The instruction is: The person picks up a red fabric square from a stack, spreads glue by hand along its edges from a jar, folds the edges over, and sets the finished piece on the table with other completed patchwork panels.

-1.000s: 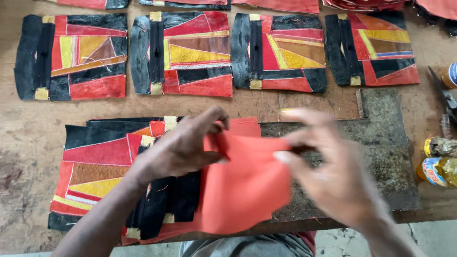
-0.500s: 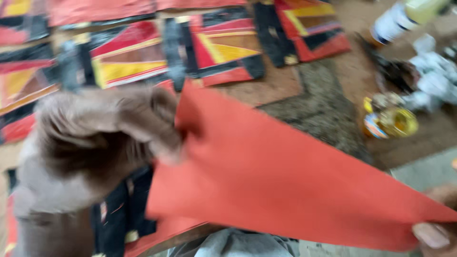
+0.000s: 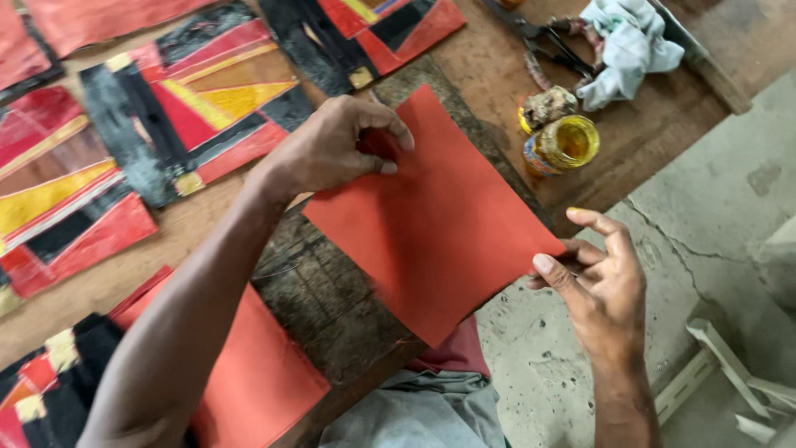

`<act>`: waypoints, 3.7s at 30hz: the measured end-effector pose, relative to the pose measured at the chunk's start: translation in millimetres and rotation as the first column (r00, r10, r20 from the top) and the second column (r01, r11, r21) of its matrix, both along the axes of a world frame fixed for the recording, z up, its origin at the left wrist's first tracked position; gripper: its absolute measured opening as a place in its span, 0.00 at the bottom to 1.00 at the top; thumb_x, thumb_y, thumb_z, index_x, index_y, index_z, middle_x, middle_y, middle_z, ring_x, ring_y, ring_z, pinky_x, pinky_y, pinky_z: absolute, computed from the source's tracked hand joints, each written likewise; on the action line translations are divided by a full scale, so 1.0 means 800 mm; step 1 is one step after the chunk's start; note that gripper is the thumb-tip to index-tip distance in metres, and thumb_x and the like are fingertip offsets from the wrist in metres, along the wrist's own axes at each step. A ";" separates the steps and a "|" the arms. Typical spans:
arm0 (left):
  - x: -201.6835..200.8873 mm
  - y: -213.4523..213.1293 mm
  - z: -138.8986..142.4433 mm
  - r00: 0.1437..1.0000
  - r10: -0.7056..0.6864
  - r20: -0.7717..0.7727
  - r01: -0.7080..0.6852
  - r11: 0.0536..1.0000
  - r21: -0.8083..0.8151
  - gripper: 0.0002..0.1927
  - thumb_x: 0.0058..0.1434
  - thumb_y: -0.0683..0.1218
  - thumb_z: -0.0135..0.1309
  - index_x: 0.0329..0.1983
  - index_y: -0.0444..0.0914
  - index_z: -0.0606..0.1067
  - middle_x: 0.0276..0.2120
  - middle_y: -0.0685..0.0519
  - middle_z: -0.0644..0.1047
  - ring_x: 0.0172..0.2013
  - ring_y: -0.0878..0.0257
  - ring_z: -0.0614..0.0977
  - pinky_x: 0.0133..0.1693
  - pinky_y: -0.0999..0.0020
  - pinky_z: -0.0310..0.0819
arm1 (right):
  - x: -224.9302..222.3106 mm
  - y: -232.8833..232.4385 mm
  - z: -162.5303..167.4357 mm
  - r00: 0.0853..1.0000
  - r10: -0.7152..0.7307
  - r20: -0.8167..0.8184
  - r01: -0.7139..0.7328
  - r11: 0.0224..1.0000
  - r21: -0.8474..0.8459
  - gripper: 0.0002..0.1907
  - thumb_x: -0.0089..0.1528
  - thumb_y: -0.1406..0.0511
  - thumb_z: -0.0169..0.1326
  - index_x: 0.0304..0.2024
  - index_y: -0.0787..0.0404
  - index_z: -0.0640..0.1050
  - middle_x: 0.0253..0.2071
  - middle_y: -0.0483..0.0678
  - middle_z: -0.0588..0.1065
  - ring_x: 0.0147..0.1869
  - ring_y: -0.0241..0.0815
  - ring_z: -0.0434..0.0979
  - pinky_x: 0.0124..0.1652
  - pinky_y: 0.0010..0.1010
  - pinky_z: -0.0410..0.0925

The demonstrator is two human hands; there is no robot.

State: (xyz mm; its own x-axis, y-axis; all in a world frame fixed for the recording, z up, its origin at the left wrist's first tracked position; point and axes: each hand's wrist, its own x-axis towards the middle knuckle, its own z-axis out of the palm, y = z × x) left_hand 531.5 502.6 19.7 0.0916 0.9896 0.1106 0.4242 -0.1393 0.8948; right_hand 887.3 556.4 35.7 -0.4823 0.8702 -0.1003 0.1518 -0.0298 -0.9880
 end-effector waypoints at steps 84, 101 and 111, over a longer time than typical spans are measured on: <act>0.023 0.086 -0.012 0.987 -0.162 -0.019 0.152 0.956 -0.251 0.29 0.51 0.39 0.63 0.59 0.43 0.75 0.54 0.59 0.79 0.53 0.66 0.80 0.54 0.68 0.77 | 0.107 0.093 -0.082 0.892 0.442 0.094 -0.419 0.887 -0.194 0.48 0.57 0.69 0.63 0.76 0.59 0.55 0.38 0.46 0.76 0.44 0.32 0.75 0.43 0.24 0.71; 0.009 0.058 -0.050 0.981 0.044 0.191 -0.002 0.977 -0.215 0.24 0.61 0.45 0.66 0.61 0.41 0.79 0.46 0.55 0.79 0.46 0.68 0.76 0.51 0.71 0.72 | 0.102 0.046 -0.078 0.608 0.786 0.110 -0.716 0.603 -0.352 0.30 0.63 0.65 0.62 0.66 0.56 0.66 0.32 0.49 0.79 0.26 0.33 0.76 0.26 0.25 0.72; -0.001 0.038 -0.084 0.865 0.062 0.499 -0.029 0.997 -0.074 0.16 0.61 0.32 0.60 0.52 0.35 0.80 0.51 0.57 0.80 0.48 0.71 0.81 0.53 0.72 0.79 | 0.065 -0.020 -0.064 0.652 0.711 0.265 -0.711 0.694 -0.113 0.26 0.63 0.60 0.61 0.62 0.57 0.72 0.46 0.54 0.77 0.34 0.38 0.79 0.34 0.27 0.75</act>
State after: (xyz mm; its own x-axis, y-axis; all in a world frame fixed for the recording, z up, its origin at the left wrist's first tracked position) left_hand 531.0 533.2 -47.8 -0.0052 0.9977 0.0681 -0.0780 -0.0683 0.9946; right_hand 939.4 540.1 -15.6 -0.9066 0.2726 -0.3220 0.3809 0.2006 -0.9026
